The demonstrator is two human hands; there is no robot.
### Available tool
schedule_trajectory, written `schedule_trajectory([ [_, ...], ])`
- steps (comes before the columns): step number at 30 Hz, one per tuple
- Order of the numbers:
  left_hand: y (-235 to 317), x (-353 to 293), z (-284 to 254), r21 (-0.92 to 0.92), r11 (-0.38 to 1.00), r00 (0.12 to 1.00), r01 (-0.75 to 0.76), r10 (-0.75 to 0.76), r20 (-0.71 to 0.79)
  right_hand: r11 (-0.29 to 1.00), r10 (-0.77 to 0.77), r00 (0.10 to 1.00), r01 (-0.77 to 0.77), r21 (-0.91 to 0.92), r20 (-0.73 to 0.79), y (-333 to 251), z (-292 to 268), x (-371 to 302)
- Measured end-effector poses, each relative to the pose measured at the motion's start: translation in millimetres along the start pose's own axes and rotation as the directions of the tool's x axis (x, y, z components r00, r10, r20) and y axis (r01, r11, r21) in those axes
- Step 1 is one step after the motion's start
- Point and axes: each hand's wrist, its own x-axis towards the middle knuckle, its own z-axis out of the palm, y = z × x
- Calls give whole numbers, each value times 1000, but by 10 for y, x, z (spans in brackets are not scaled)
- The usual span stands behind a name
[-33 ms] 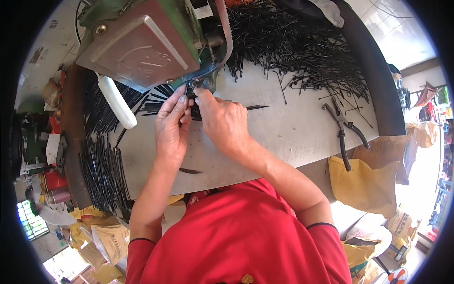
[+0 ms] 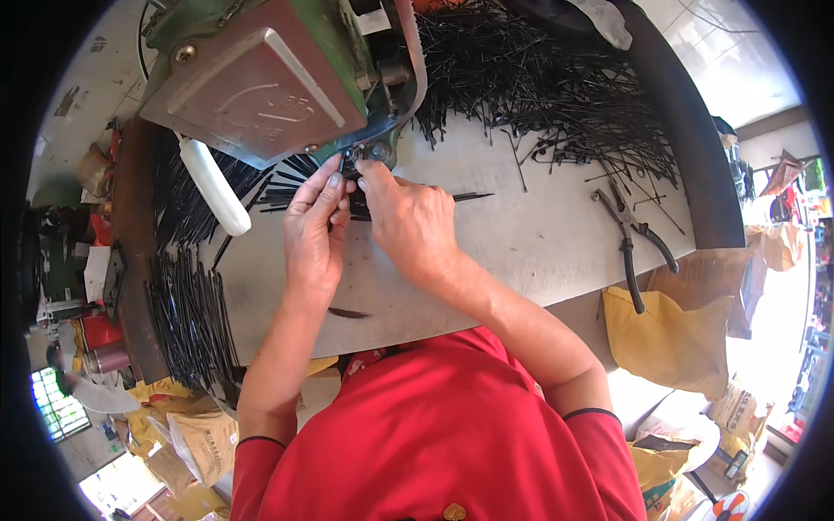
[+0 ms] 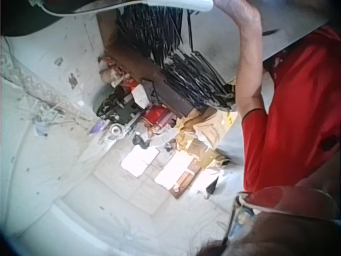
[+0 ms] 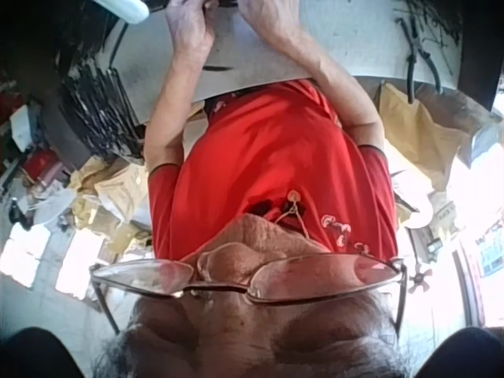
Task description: The person repeatedly picks up thin black metal rods from a pile on a workbench and inserts them into a stationary bending machine. They operate a lever to bend the rods and then place the finished pieces onto a separate pile. The process is continuous and repetitive throughout the clip.
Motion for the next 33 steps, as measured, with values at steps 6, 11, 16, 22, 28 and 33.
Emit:
schedule_trajectory([
  [6, -23, -22, -34, 37, 999, 999, -32, 31, 34, 997, -46, 998, 50, 66, -52, 40, 46, -29],
  [11, 12, 8, -25, 49, 998, 999, -41, 41, 14, 994, -59, 996, 65, 88, -60, 24, 40, 39],
  [16, 46, -4, -2, 27, 1000, 1000, 11, -11, -2, 993, -18, 998, 24, 119, -53, 26, 92, -5],
  [22, 44, 4, -35, 57, 998, 1000, -6, 5, 20, 994, 6, 999, -1, 110, -46, 2, 41, 9],
  [28, 38, 9, -83, 86, 996, 999, -9, 5, 41, 992, 13, 1000, -10, 126, -21, 45, 90, -32],
  [33, 68, -42, -59, 95, 995, 1000, 8, -10, 20, 990, 8, 1000, -6, 143, -15, 28, 71, -64],
])
